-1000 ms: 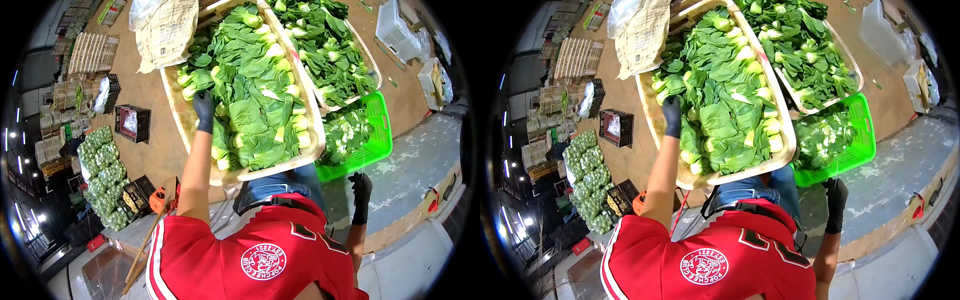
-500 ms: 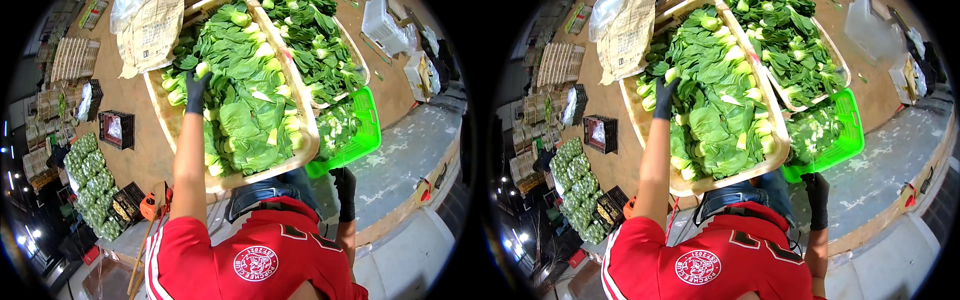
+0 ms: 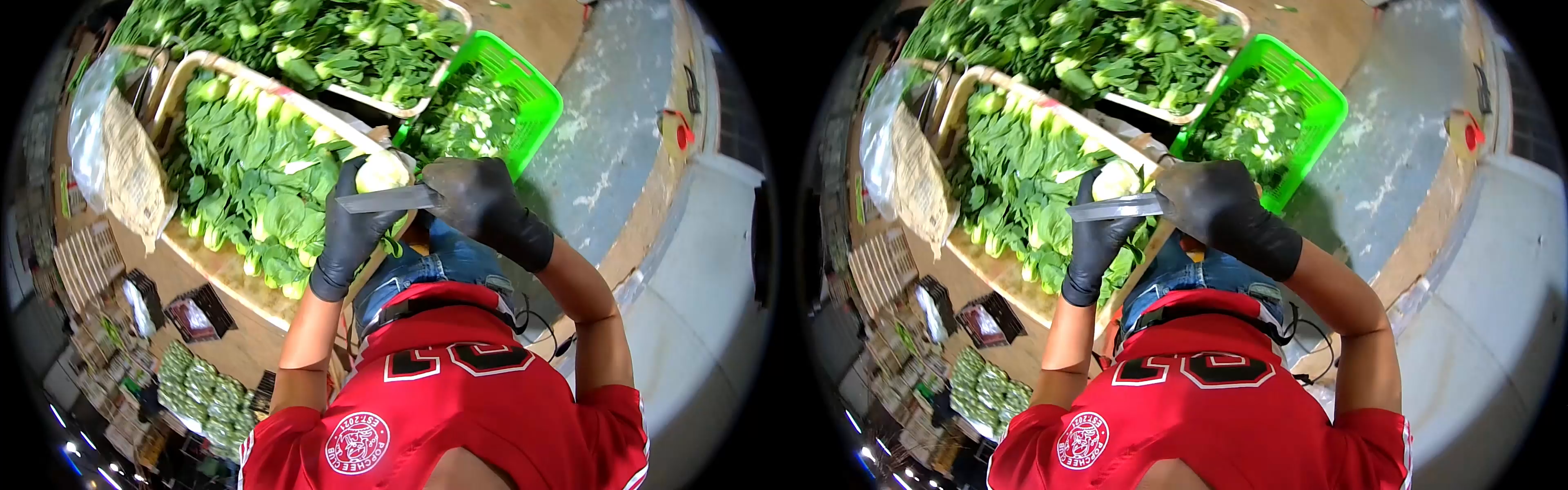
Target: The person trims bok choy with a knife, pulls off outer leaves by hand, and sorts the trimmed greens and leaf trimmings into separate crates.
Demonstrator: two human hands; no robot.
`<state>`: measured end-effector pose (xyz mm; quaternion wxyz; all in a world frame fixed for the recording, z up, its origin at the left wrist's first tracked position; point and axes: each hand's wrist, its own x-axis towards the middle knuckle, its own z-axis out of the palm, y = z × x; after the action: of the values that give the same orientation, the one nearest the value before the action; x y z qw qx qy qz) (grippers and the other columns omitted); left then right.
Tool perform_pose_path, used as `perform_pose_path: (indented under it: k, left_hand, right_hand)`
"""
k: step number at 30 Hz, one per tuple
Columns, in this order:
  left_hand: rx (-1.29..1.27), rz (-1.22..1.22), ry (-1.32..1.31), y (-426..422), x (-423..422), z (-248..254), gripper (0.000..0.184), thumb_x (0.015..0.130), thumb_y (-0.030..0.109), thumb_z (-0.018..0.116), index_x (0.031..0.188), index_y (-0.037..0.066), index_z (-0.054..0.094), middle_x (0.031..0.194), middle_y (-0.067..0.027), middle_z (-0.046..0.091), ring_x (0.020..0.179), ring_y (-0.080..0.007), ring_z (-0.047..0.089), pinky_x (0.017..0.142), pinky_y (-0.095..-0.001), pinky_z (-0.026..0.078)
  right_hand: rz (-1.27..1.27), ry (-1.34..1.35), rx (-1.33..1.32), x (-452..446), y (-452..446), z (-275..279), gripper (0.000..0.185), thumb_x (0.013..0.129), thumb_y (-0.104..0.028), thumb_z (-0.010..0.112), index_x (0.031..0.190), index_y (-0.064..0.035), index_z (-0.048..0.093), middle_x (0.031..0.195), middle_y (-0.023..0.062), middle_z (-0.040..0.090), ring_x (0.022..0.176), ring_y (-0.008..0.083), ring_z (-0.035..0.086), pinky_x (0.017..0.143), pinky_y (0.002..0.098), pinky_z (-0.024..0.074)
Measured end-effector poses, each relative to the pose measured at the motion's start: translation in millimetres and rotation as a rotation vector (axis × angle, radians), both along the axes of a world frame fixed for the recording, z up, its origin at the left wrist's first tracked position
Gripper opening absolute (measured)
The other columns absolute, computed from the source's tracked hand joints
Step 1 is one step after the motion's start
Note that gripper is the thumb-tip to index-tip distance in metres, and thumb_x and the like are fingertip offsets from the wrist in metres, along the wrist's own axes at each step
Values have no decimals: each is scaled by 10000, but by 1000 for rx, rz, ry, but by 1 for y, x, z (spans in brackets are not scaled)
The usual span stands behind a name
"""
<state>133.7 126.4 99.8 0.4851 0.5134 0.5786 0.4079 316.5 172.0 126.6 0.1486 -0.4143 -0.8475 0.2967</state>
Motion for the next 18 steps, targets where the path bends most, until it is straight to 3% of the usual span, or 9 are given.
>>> perform_pose_path:
  k: [4, 5, 6, 8, 9, 10, 12, 13, 18]
  left_hand:
    - [277, -268, 360, 12, 29, 0, 504, 676, 138, 767, 1069, -11, 488, 921, -162, 621, 824, -258, 630, 727, -339, 491]
    - [190, -184, 159, 8, 44, -3, 412, 725, 90, 721, 1059, -33, 514, 993, -158, 593, 880, -219, 592, 764, -309, 472]
    - [112, -214, 165, 11, 51, -7, 375, 737, 91, 707, 1043, -34, 530, 980, -152, 600, 882, -212, 591, 766, -306, 469]
    - [-72, -250, 95, 17, 59, -31, 347, 761, 117, 686, 1038, -33, 540, 940, -132, 616, 880, -187, 587, 782, -301, 461]
    - [-98, -309, 86, 18, 63, -41, 385, 756, 140, 695, 1060, -35, 538, 973, -126, 609, 915, -177, 570, 828, -306, 440]
    - [-131, -321, 44, 18, 69, -49, 408, 757, 152, 695, 1080, -36, 532, 1000, -127, 600, 939, -177, 559, 854, -309, 425]
    - [-159, -355, -80, 14, 81, -69, 525, 751, 192, 704, 1170, -32, 483, 1076, -132, 570, 996, -183, 531, 902, -314, 392]
    - [-131, -366, -13, 15, 90, -60, 564, 740, 213, 716, 1179, -31, 457, 1074, -135, 563, 991, -192, 531, 884, -316, 404]
    - [-65, -466, 79, 28, 104, -52, 497, 717, 216, 745, 1062, -34, 489, 978, -130, 586, 907, -199, 568, 804, -319, 444]
  right_hand:
    - [-150, 18, 14, 38, -10, -16, 168, 721, -196, 636, 676, -69, 537, 638, 124, 542, 589, 325, 564, 476, 389, 432]
    - [-214, -28, -28, 49, -13, -29, 165, 725, -196, 631, 662, -72, 542, 639, 116, 555, 581, 311, 574, 475, 389, 436]
    - [-274, -77, -69, 63, -17, -44, 166, 728, -195, 627, 647, -75, 547, 639, 109, 568, 573, 298, 584, 473, 389, 440]
    - [-123, 11, 26, 105, -34, -112, 193, 729, -203, 631, 636, -58, 544, 621, 124, 560, 567, 313, 576, 476, 396, 433]
    - [-47, 58, 76, 110, -32, -113, 207, 729, -206, 633, 630, -49, 542, 612, 132, 556, 564, 320, 571, 477, 400, 429]
    - [-411, 175, -750, 114, -44, -109, 218, 719, -224, 648, 658, -37, 552, 598, 148, 547, 559, 337, 561, 488, 411, 431]
    - [-422, 97, -416, 118, -55, -104, 213, 711, -231, 655, 664, -47, 559, 602, 150, 550, 563, 338, 562, 499, 414, 436]
    - [-420, 50, -243, 119, -56, -97, 211, 706, -235, 658, 667, -52, 562, 603, 150, 551, 564, 339, 562, 505, 415, 439]
    - [-460, -106, -143, 119, -51, -63, 200, 731, -244, 642, 653, -76, 564, 601, 138, 555, 564, 331, 568, 510, 424, 449]
